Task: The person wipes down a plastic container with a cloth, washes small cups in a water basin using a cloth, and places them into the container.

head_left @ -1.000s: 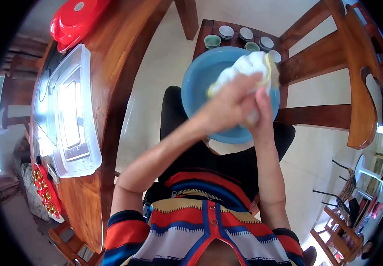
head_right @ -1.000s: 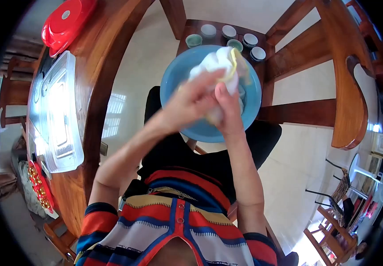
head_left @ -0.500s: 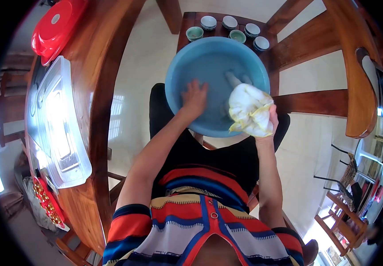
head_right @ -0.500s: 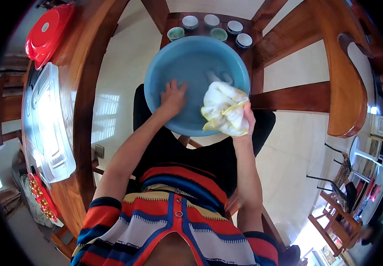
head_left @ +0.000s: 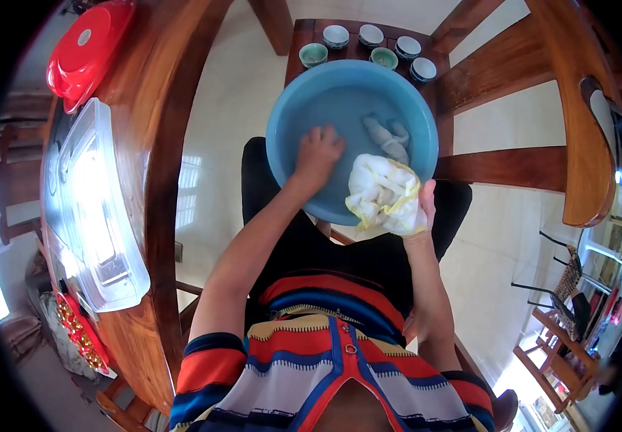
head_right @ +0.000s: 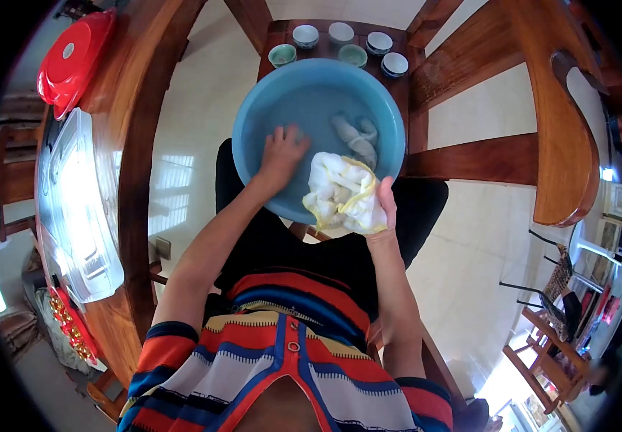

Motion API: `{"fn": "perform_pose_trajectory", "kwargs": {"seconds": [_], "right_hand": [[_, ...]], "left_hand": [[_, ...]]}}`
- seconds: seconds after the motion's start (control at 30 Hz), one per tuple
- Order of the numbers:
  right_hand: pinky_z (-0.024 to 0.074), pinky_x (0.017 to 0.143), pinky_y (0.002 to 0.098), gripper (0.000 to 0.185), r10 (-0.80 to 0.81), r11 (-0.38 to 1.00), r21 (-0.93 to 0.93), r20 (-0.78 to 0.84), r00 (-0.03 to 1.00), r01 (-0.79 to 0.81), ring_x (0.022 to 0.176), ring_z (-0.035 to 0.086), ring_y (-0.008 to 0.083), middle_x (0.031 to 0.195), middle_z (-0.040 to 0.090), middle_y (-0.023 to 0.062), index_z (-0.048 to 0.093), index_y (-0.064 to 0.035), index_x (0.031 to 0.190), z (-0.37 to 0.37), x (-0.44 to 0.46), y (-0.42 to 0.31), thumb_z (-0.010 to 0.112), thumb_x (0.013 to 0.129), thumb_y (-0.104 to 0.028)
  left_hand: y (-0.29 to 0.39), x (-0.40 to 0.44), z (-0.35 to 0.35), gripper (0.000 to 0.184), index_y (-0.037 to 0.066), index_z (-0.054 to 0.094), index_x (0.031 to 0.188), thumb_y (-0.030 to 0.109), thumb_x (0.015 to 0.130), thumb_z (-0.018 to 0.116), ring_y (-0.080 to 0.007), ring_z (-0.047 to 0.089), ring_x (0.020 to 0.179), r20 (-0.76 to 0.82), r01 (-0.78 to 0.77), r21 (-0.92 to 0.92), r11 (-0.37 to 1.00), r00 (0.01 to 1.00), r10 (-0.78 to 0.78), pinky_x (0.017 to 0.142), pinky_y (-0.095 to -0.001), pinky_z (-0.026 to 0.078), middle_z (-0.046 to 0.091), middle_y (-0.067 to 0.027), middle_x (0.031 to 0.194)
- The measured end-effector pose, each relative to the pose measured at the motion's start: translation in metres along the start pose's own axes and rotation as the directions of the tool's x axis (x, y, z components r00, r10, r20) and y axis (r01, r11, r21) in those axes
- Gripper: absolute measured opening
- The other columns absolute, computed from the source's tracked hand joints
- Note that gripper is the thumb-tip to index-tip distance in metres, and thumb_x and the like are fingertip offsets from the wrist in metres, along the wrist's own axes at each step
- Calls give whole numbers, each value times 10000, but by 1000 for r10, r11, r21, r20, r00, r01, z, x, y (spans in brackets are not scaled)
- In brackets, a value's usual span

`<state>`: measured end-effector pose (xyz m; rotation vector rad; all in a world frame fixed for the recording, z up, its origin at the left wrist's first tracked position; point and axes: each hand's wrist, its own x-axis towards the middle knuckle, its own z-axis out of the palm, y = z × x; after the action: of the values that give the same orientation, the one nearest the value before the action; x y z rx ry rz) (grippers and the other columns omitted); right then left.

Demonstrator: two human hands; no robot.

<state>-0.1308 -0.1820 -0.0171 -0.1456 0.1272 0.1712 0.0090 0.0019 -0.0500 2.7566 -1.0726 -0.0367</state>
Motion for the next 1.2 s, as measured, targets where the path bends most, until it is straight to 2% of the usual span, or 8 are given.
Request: {"fn": "perform_pose_trajectory", "kwargs": {"seconds": [0.13,0.23,0.3,0.4,0.73,0.83,1.1,1.2], "right_hand": [[410,965,421,653,-49,987,-156,-123,991,30,1129,512,303,1262,489,183,344,51,1316,13,-3,-3,526,875,-394],[405,973,407,598,-34,979,-206,-175,984,-3,1119,519,293,1249,498,179,348,57,1311,27,0,-3,548,859,-279],[403,973,392,588,-25,957,-290,-196,980,-33,1120,517,280,1248,496,169,345,47,1319,35,6,-2,551,844,-231],[398,968,355,590,-23,897,-437,-209,978,-72,1125,508,242,1246,490,141,334,23,1340,56,17,5,555,828,-170],[348,959,321,489,-311,245,-961,47,949,128,1124,473,186,1226,483,98,382,-65,1310,88,31,29,562,861,-138],[296,933,446,455,-223,-668,-709,482,847,228,1045,506,271,1108,532,136,446,-56,1210,91,48,44,612,795,-137],[375,830,367,304,-495,-569,-801,514,701,186,871,553,260,957,576,112,502,-34,1082,93,62,46,595,834,-185],[412,789,308,296,-599,117,-979,64,798,166,901,557,204,981,577,101,501,-27,1088,108,60,43,551,889,-240]], "left_hand": [[-2,-3,5,383,150,571,1111,36,746,559,-368,462,1032,-164,-104,-66,992,982,92,826,-428,450,451,-164,1163],[3,-4,-4,354,159,546,1155,92,809,575,-328,484,1037,-109,174,-789,589,904,-414,789,-389,450,476,-126,1155],[1,-3,-24,318,176,515,1188,205,875,561,-281,512,997,525,373,-817,-440,797,-299,753,-359,449,481,-90,1156],[3,-7,-40,322,192,491,1185,318,892,534,-261,549,885,593,270,-567,-778,789,-159,716,-328,447,506,-79,1077],[18,-2,-57,366,126,482,1190,383,936,420,-235,546,890,535,280,-429,-859,845,8,729,-344,453,538,-79,1086],[34,-2,-67,422,37,449,1224,354,963,351,-228,524,1080,388,258,-401,-879,917,92,947,-370,424,517,-112,1194],[66,2,-100,425,31,419,1237,350,976,312,-237,523,1038,537,254,-638,-727,824,-184,902,-348,426,504,-120,1159],[65,1,-90,448,17,358,1275,343,967,341,-285,477,1081,234,119,-930,-348,922,-310,939,-356,376,457,-152,1193]]}}
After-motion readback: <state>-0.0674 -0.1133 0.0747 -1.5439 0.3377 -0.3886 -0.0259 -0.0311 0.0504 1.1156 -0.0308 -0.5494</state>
